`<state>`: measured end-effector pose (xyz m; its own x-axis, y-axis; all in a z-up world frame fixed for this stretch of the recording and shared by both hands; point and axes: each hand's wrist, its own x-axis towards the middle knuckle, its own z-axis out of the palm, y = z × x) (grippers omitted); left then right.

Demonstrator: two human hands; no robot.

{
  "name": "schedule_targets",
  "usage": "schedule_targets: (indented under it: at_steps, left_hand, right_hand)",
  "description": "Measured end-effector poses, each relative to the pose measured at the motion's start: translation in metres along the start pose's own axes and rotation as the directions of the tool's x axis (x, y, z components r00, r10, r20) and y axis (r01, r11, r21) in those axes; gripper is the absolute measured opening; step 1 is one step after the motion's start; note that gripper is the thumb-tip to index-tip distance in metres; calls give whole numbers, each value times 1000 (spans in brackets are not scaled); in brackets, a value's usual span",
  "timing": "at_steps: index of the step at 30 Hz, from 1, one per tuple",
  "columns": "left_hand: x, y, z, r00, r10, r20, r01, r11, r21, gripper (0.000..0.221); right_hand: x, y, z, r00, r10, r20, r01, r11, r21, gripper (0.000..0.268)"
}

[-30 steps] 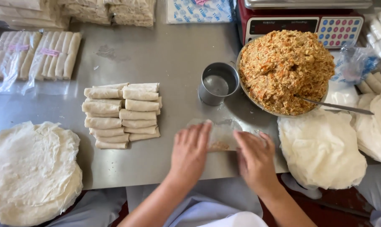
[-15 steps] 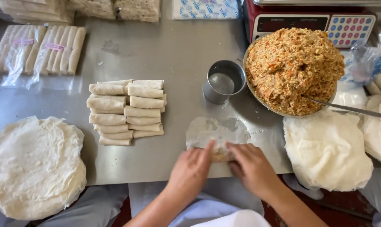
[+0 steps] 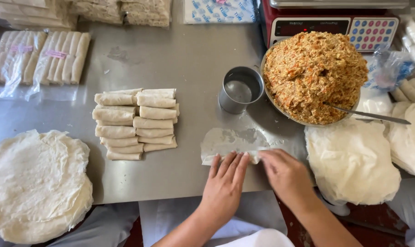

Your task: Rolling spring rolls with filling and packaging them into plastic bags on a production line.

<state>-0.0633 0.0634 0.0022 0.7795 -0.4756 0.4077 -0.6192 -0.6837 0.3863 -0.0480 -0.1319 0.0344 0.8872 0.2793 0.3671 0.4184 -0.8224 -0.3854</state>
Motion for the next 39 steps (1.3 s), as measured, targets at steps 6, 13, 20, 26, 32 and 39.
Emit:
schedule_targets:
  at_steps: [6, 13, 20, 26, 32, 39]
  left_hand:
    - [-21, -39, -33, 982, -161, -96, 181, 948, 262, 34]
    - [17, -21, -33, 972, 74, -221, -118, 974, -191, 19]
    - [23, -17, -34, 974, 164, -156, -177, 981, -78, 18]
    - [26, -41, -10, 993, -85, -81, 83, 996, -17, 8]
    - [33, -41, -11, 990, 15, -142, -23, 998, -55, 10]
    - [41, -53, -16, 985, 146, -95, -153, 986, -72, 25]
  right_hand:
    - [-11, -6, 28, 982, -190, -6, 190, 982, -4, 33]
    - [0, -10, 27, 991, -132, -22, 134, 982, 130, 23]
    - [3, 6, 27, 964, -266, -8, 264, 954, 144, 36]
    - [32, 25, 35, 978, -44, 206, -32, 935, 354, 25]
    - [26, -1, 36, 995, -71, -69, 73, 997, 34, 23]
    - [27, 20, 47, 994, -82, -73, 95, 976, 198, 18]
